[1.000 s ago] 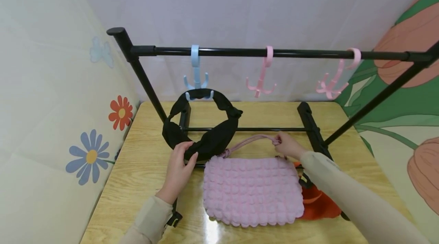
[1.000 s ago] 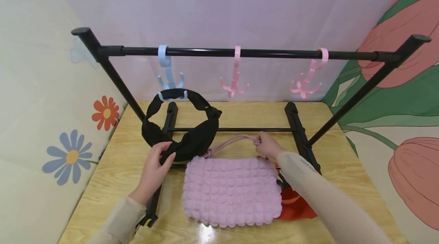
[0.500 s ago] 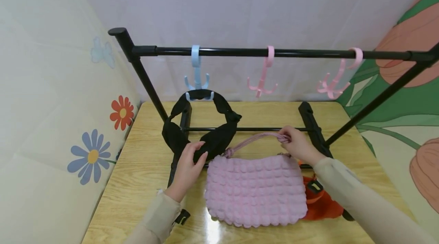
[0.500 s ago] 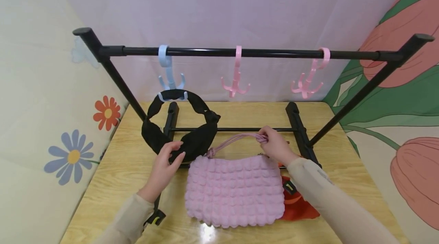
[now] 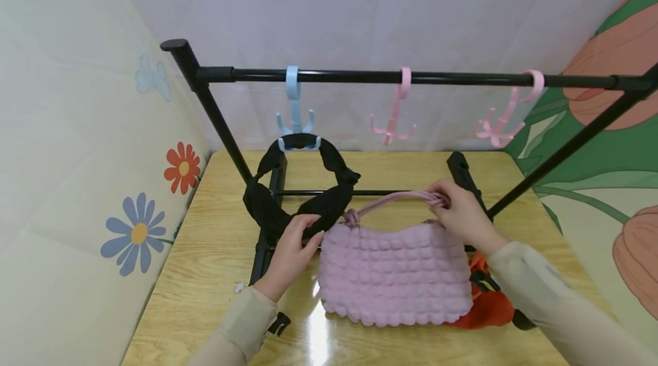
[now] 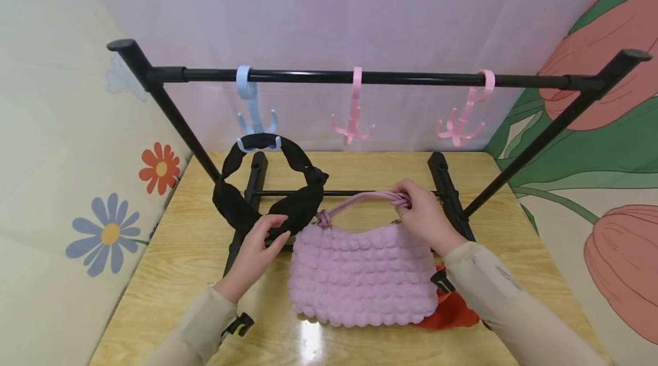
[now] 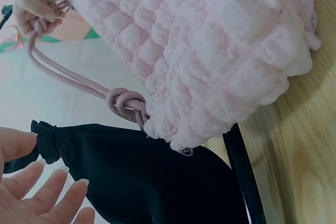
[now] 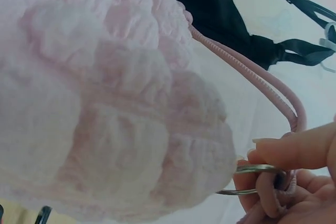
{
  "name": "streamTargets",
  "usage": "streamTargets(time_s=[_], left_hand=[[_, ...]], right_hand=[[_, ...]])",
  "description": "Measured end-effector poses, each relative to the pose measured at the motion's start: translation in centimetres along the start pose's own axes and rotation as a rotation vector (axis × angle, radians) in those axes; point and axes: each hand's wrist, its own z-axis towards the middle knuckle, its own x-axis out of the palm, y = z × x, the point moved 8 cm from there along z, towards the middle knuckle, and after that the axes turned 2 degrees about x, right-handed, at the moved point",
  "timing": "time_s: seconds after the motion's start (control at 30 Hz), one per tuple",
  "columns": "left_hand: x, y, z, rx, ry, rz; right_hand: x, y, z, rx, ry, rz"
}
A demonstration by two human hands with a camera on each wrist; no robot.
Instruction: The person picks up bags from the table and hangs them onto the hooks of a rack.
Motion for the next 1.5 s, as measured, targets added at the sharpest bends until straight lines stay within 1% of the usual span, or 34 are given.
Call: streamTargets(time_s=[0.13,0.33,0.57,0.67,0.77,0.9,1.13,1.23,1.33,1.5], left_hand=[[0.3,-0.1,0.0,-0.007,0.021,-0.003],[0.5,-0.2,0.1,-0.010,0.035,-0.008],[0.6,-0.3,0.0,-0.019,0.045,-0.016],[0.6,-0.3,-0.1,-0.024,0.046,-0.014],[0.6,-0.3,-0.1,-0.026,0.047,-0.016],[0.7,-0.4,0.0,-0.023,0.051,-0.017],[0.9,-0.5,0.0,-0.019,0.055,-0.023],[1.0,-0.6,0.1,-0.028,0.060,-0.030],[1.2,-0.7,0.1,-0.031,0.066,-0.040],[1.3,-1.2,0.3,-0.009,0.067,-0.053]], right_hand=[[-1.0,0.4,-0.4,-0.028,-0.039,0.008],[-2.2,0.6,-0.9,-0.029,-0.081,0.022],[-4.2,1.2,-1.5,-0.081,-0.228,-0.023],[-4.7,1.1,-1.7,-0.071,-0.252,-0.019],[-5.0,1.0,-2.0,-0.036,-0.255,0.005],[-5.7,1.0,-2.2,-0.007,-0.283,0.040],[-7.2,1.6,-2.8,-0.045,-0.384,0.041],[-7.6,1.9,-3.1,-0.036,-0.390,0.053],[-7.9,2.0,-3.2,-0.022,-0.376,0.066],[-8.4,2.3,-3.6,-0.031,-0.384,0.077]])
